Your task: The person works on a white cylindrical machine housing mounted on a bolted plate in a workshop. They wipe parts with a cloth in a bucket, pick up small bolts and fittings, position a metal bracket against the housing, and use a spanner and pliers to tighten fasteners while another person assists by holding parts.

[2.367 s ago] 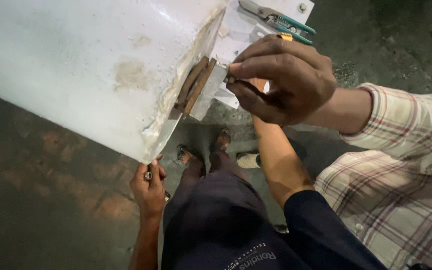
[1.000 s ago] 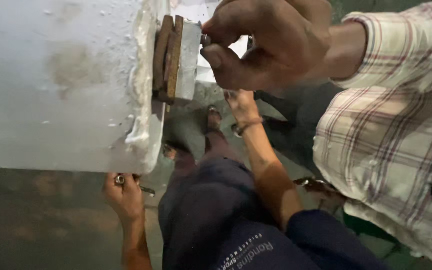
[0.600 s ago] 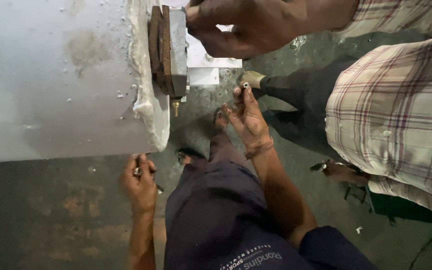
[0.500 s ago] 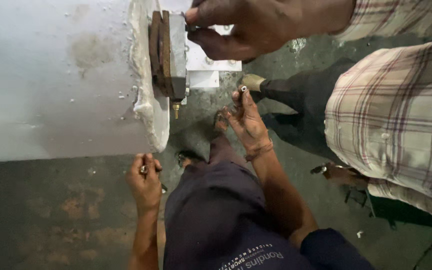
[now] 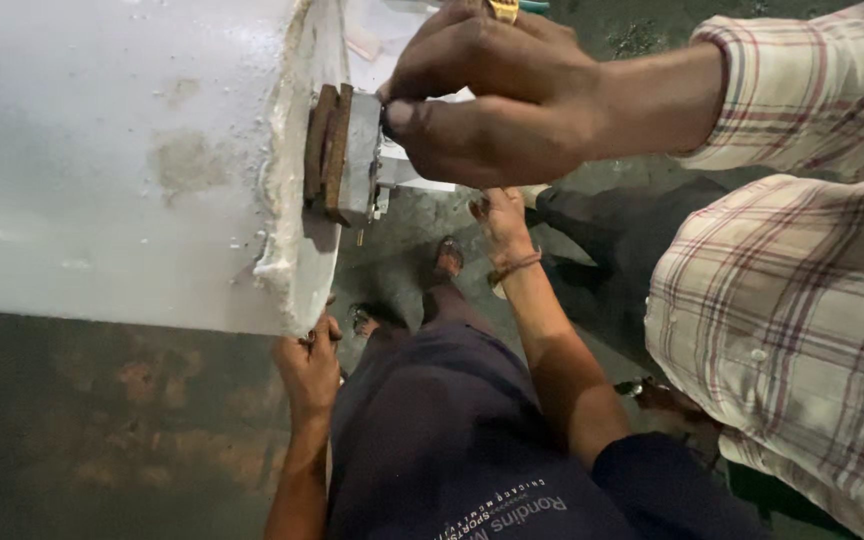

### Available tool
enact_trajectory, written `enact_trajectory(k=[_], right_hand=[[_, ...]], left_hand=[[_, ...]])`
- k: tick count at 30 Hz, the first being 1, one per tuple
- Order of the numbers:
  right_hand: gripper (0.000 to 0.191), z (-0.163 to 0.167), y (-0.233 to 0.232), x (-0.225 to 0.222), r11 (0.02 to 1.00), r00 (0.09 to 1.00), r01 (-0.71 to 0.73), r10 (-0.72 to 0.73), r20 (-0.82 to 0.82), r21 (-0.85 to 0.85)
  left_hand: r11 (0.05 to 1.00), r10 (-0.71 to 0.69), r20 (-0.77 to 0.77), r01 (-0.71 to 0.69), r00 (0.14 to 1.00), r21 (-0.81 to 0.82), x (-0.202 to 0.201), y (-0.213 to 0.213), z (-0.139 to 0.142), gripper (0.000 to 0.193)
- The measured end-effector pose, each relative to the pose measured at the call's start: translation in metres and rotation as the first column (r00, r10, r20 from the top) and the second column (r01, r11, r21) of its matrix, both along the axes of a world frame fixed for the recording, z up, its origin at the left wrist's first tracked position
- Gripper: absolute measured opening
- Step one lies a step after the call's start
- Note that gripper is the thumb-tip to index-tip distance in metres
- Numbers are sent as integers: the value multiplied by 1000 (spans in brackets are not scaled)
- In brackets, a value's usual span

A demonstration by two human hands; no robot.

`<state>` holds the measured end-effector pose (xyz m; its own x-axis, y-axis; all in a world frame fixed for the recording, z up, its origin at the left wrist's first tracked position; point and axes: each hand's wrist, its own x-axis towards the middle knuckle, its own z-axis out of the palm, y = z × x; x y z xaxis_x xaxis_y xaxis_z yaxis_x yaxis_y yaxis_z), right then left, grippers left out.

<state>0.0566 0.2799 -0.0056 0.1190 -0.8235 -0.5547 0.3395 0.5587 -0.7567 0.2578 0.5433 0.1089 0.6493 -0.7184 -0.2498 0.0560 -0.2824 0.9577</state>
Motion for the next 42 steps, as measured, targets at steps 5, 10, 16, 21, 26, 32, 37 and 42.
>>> enact_trajectory(k=[5, 10, 16, 21, 26, 32, 37, 42], right_hand=[[17, 5, -7, 9, 999, 1000, -25, 25, 7, -26], [19, 12, -3, 12, 983, 992, -110, 99, -79, -148], [27, 10, -20, 19, 901, 852, -278, 71, -519, -333], [37, 18, -56, 31, 468, 454, -695, -303, -838, -546], [28, 37, -77, 45, 418, 296, -793, -371, -880, -443], [16, 52, -78, 48, 467, 154, -849, -232, -961, -248], [14, 55, -67, 45, 613, 437, -652, -175, -882, -445], [15, 51, -62, 40, 552, 554, -605, -225, -802, -573]], left_hand=[[999, 21, -23, -21, 1000, 38, -10, -8, 16, 25], [993, 9, 37, -14, 999, 120, -15, -10, 21, 30], [988, -14, 125, -6, 992, 157, -18, -9, 18, 31], [995, -7, 193, -12, 981, 97, -19, -12, 22, 29], [992, 58, 54, -63, 997, 105, -21, -14, 34, 28], [991, 68, 53, -74, 996, 111, -24, -8, 41, 26], [999, 49, 208, -44, 977, -30, -25, 1, 41, 27], [973, 56, 84, -73, 995, 221, -26, 1, 36, 30]])
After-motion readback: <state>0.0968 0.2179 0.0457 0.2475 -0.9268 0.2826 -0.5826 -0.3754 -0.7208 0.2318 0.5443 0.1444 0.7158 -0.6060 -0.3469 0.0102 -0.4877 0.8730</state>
